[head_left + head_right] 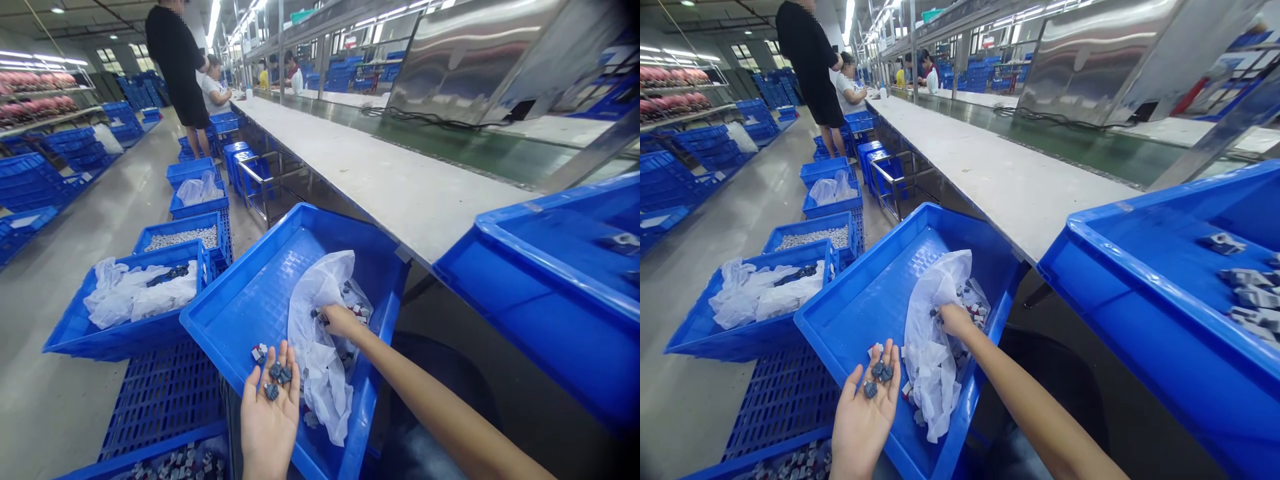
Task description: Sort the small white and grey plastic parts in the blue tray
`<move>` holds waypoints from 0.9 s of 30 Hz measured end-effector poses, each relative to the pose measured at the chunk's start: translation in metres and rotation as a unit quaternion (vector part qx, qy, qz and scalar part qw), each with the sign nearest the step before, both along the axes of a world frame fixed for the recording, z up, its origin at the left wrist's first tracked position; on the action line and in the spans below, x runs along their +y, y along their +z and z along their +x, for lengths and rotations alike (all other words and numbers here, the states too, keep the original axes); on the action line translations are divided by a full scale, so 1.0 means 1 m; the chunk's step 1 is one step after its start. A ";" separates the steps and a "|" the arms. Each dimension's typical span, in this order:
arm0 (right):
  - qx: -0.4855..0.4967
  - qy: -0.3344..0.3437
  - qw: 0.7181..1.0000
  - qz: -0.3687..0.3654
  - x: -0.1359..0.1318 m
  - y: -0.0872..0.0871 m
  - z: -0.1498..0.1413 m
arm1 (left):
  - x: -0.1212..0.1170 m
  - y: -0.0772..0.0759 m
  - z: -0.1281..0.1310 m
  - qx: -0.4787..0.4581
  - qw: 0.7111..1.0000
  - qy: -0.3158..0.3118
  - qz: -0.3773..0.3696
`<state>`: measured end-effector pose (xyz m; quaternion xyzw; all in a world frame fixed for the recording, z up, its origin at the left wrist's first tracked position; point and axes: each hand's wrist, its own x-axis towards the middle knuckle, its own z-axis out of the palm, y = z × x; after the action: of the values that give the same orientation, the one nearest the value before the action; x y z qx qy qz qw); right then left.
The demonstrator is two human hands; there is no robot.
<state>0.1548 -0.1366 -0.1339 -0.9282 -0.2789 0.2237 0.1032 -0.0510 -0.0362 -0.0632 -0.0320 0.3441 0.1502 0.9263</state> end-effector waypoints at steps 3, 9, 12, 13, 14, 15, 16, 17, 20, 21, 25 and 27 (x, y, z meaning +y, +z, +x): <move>0.011 0.020 0.996 0.089 -0.005 0.021 -0.015 | 0.002 -0.010 0.000 0.015 1.000 -0.009 -0.009; 0.077 0.145 0.949 0.267 -0.019 0.089 -0.086 | -0.011 -0.018 0.016 0.052 0.997 -0.052 -0.012; 0.073 0.137 0.945 0.288 -0.026 0.102 -0.085 | -0.020 -0.012 0.026 0.060 0.996 -0.062 -0.021; 0.051 0.090 0.959 0.263 -0.029 0.099 -0.073 | -0.022 -0.010 0.029 0.059 0.996 -0.067 -0.031; 0.025 0.030 0.974 0.223 -0.032 0.093 -0.057 | -0.023 -0.009 0.031 0.056 0.995 -0.071 -0.045; -0.002 -0.032 0.984 0.175 -0.035 0.084 -0.038 | -0.023 -0.009 0.033 0.050 0.994 -0.074 -0.058; -0.020 -0.072 0.988 0.136 -0.037 0.074 -0.017 | -0.022 -0.012 0.035 0.043 0.994 -0.075 -0.067; -0.024 -0.099 0.990 0.097 -0.039 0.062 0.005 | -0.021 -0.017 0.036 0.041 0.994 -0.074 -0.062; -0.021 -0.154 0.988 -0.016 -0.041 0.030 0.055 | -0.018 -0.042 0.045 0.076 0.995 -0.069 0.005; -0.024 -0.163 0.985 -0.041 -0.040 0.021 0.066 | -0.018 -0.051 0.048 0.100 0.992 -0.071 0.025; -0.038 -0.159 0.984 -0.075 -0.038 -0.003 0.085 | -0.017 -0.080 0.061 0.159 0.983 -0.070 0.054; -0.038 -0.146 0.986 -0.069 -0.038 -0.010 0.089 | -0.019 -0.085 0.065 0.160 0.982 -0.075 0.069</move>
<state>0.2436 -0.1751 -0.1437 -0.9716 -0.1282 0.1898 0.0594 0.0135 -0.0552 -0.1479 0.0824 0.4781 0.1065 0.8679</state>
